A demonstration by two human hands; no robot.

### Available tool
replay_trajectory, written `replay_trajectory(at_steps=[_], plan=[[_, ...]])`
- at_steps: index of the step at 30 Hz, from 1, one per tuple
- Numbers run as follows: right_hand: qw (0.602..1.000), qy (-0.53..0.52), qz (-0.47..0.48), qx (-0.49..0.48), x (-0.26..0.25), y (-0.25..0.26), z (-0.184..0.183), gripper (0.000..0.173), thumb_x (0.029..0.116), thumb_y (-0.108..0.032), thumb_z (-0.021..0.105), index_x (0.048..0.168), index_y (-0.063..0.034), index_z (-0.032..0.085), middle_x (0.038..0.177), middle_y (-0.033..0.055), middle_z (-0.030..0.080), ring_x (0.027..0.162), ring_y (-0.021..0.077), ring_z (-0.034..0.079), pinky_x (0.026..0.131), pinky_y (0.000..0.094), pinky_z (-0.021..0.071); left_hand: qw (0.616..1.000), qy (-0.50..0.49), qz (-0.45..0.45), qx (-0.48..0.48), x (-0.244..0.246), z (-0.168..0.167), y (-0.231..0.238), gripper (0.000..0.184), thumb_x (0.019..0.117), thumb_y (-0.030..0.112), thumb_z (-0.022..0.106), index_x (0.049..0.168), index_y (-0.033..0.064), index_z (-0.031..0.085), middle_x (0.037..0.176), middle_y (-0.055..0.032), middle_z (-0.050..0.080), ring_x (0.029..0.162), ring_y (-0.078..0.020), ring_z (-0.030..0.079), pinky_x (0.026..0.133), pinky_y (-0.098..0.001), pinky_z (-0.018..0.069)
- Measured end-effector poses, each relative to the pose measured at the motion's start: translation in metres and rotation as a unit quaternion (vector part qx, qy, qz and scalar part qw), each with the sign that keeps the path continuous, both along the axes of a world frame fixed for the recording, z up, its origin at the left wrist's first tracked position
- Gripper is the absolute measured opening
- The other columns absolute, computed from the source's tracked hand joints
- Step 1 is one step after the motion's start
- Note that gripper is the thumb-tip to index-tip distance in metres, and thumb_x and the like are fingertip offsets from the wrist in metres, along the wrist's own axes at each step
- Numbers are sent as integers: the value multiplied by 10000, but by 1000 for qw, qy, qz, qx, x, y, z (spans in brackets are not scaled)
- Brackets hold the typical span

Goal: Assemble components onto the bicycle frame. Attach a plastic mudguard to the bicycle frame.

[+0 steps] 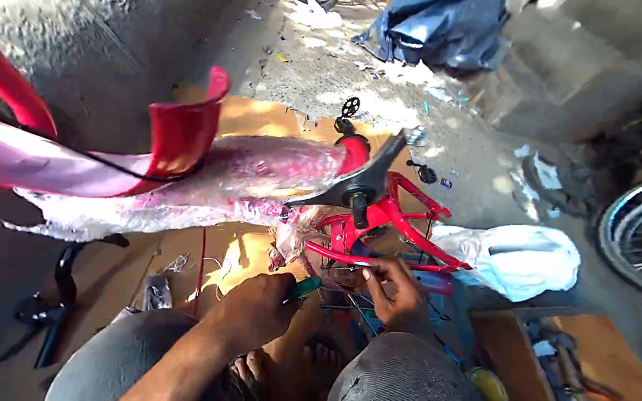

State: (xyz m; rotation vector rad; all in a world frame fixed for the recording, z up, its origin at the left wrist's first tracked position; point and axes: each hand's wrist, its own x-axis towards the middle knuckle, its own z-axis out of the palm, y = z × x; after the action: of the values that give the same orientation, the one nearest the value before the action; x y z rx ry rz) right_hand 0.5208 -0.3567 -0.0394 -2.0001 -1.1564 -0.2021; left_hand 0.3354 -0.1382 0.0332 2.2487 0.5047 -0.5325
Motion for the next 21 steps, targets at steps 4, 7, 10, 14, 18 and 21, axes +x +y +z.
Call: replay_trajectory(at_steps=[4, 7, 10, 14, 18, 21], plan=[[996, 61, -18, -59, 7, 33, 28, 437, 951, -352, 694, 1289, -81, 637, 1201, 70, 691, 1052, 173, 691, 916, 418, 599, 998, 33, -33, 35, 5, -2, -2, 253, 1032, 337, 547, 1115, 120, 646, 917, -105, 671, 891, -304, 672, 776, -549, 543], [985, 153, 6, -82, 14, 54, 33, 296, 1010, -365, 643, 1143, -105, 690, 996, 8, 755, 916, 101, 732, 839, 346, 630, 997, 41, -45, 40, 1, 1, -3, 250, 1031, 316, 541, 1117, 101, 635, 960, -127, 675, 946, -329, 675, 796, -551, 539], [982, 141, -21, -123, 13, 62, 36, 281, 1046, -325, 580, 959, -91, 708, 773, 22, 681, 706, 135, 663, 675, 375, 575, 995, 58, -58, 55, -5, 5, -4, 256, 1029, 290, 548, 1127, 65, 618, 1014, -165, 674, 996, -367, 675, 817, -569, 541], [985, 90, -47, -142, 9, 61, 34, 313, 1049, -295, 564, 857, -82, 689, 692, 28, 630, 658, 143, 636, 643, 375, 551, 994, 54, -86, 50, -6, 8, -4, 265, 1022, 253, 547, 1159, 32, 598, 1064, -195, 666, 1041, -395, 667, 838, -577, 536], [987, 77, -45, -136, 6, 56, 32, 333, 1047, -296, 550, 803, -99, 663, 684, 15, 609, 636, 131, 611, 609, 345, 528, 992, 48, -109, 51, -5, 11, -5, 256, 1014, 221, 547, 1170, 24, 592, 1067, -203, 664, 1046, -397, 666, 833, -565, 539], [988, 74, -50, -125, 5, 55, 29, 339, 1041, -297, 554, 784, -103, 660, 724, 18, 607, 660, 131, 602, 622, 333, 520, 990, 49, -126, 49, -4, 13, -6, 258, 1016, 206, 540, 1187, 18, 585, 1077, -208, 662, 1055, -401, 664, 835, -563, 538]])
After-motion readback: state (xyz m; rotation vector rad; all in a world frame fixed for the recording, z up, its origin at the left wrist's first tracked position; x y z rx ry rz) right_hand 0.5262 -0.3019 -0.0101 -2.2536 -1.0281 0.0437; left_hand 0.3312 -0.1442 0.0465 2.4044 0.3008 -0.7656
